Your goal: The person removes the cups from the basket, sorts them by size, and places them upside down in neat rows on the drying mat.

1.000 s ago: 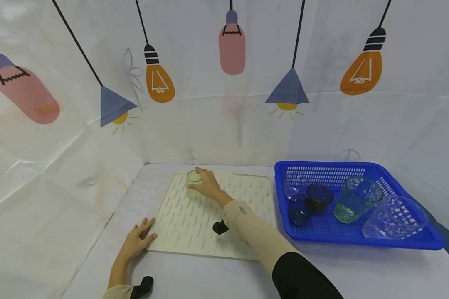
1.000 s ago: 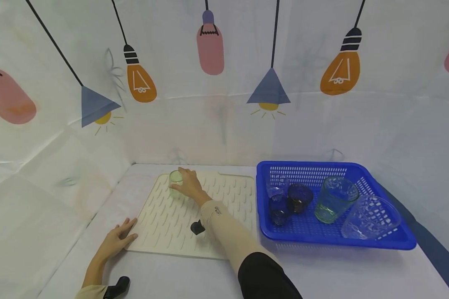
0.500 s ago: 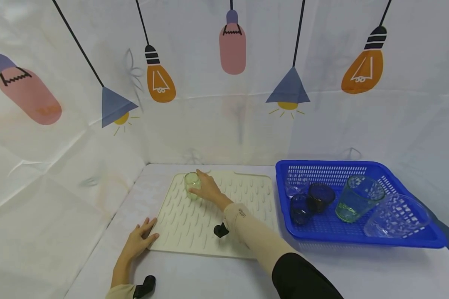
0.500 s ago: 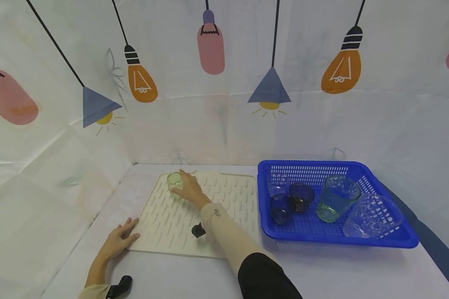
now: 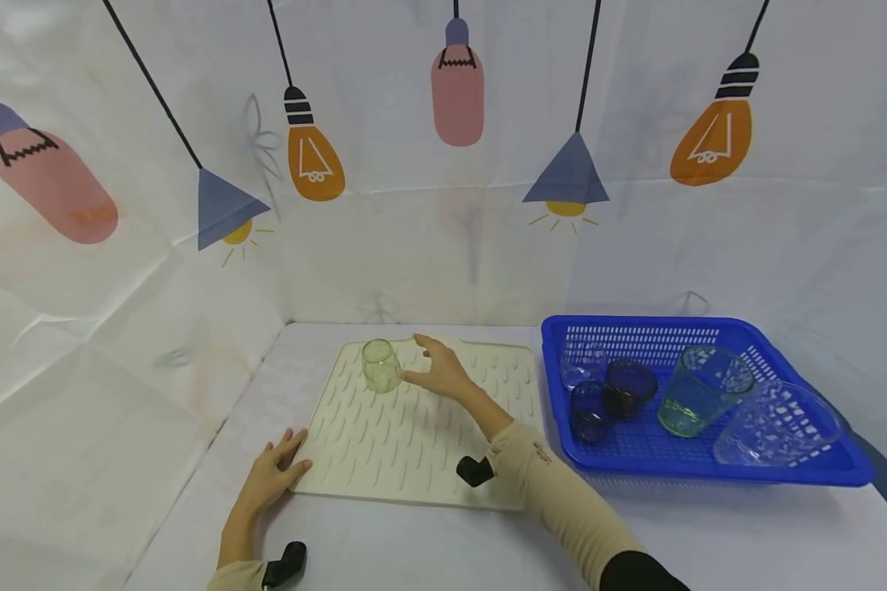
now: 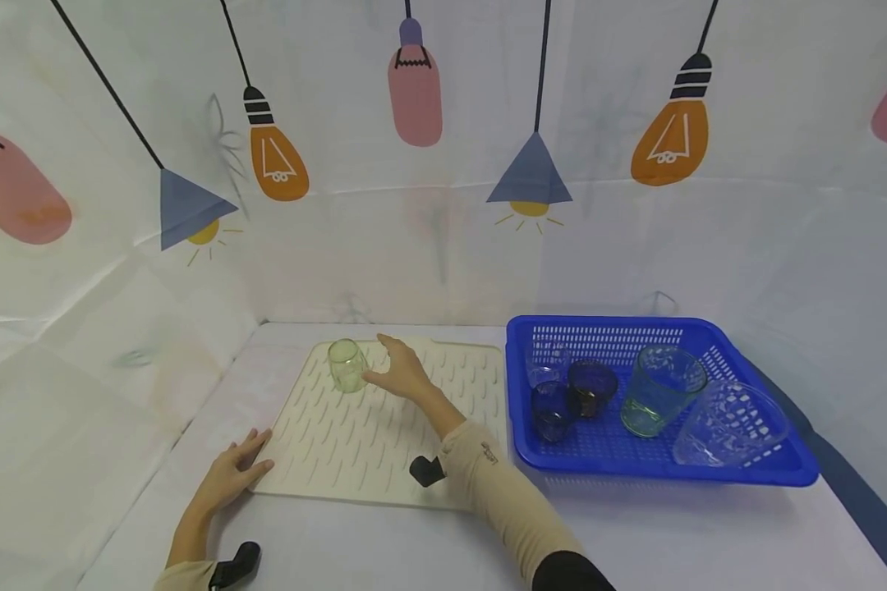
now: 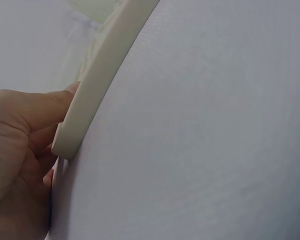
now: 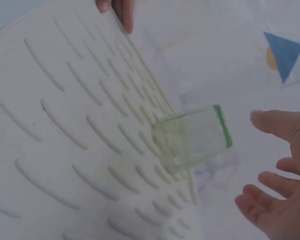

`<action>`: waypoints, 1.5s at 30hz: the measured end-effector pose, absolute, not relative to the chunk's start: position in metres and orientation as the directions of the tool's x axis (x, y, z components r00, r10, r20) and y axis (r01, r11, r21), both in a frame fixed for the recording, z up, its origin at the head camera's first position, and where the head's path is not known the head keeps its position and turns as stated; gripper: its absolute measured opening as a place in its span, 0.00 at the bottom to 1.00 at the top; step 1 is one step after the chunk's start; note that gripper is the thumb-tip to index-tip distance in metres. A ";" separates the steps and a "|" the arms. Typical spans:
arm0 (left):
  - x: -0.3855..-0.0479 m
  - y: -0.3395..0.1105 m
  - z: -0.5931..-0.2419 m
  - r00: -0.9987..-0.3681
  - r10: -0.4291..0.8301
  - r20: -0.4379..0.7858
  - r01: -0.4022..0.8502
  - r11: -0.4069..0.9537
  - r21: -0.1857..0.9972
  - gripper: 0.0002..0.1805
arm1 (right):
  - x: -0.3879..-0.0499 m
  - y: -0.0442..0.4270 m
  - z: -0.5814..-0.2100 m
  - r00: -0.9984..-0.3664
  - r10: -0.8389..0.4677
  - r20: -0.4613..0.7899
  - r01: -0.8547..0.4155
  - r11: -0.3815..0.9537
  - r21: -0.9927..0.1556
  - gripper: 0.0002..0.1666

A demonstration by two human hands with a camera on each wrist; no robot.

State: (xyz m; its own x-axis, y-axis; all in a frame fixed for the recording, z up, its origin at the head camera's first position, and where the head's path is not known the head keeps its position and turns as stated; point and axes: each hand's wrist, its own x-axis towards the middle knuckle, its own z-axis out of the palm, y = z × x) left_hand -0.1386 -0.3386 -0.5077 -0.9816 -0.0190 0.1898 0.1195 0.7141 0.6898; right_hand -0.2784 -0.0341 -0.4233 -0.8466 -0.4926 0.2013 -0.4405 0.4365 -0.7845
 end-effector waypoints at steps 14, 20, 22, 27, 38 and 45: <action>-0.139 -0.340 -0.506 -0.983 -0.015 0.183 0.116 0.719 0.686 0.32 | -0.215 0.062 -0.402 -0.823 -0.344 0.452 -0.563 0.388 -0.730 0.38; -0.141 -0.339 -0.508 -0.981 -0.016 0.195 0.123 0.725 0.677 0.31 | -0.203 0.116 -0.409 -0.773 -0.222 0.594 -0.619 0.465 -0.632 0.32; -0.141 -0.339 -0.508 -0.980 -0.019 0.196 0.121 0.725 0.678 0.31 | -0.201 0.135 -0.412 -0.773 -0.178 0.608 -0.602 0.505 -0.618 0.30; -0.140 -0.339 -0.506 -0.977 -0.023 0.214 0.134 0.716 0.686 0.31 | -0.198 0.173 -0.418 -0.808 -0.098 0.581 -0.512 0.604 -0.611 0.29; -0.139 -0.340 -0.508 -0.973 -0.022 0.232 0.156 0.675 0.721 0.31 | -0.193 0.203 -0.418 -0.883 -0.152 0.445 -0.415 0.696 -0.586 0.31; -0.138 -0.339 -0.505 -0.976 -0.024 0.214 0.143 0.671 0.727 0.31 | -0.190 0.214 -0.414 -0.925 -0.190 0.331 -0.356 0.741 -0.570 0.33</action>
State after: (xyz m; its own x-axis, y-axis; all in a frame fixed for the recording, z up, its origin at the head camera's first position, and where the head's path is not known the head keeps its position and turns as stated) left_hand -0.1385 -0.3394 -0.5054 -0.9764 -0.0243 0.2144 0.1430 0.6713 0.7272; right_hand -0.1897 0.2141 -0.4140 -0.9245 -0.1896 0.3306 -0.3557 0.7409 -0.5698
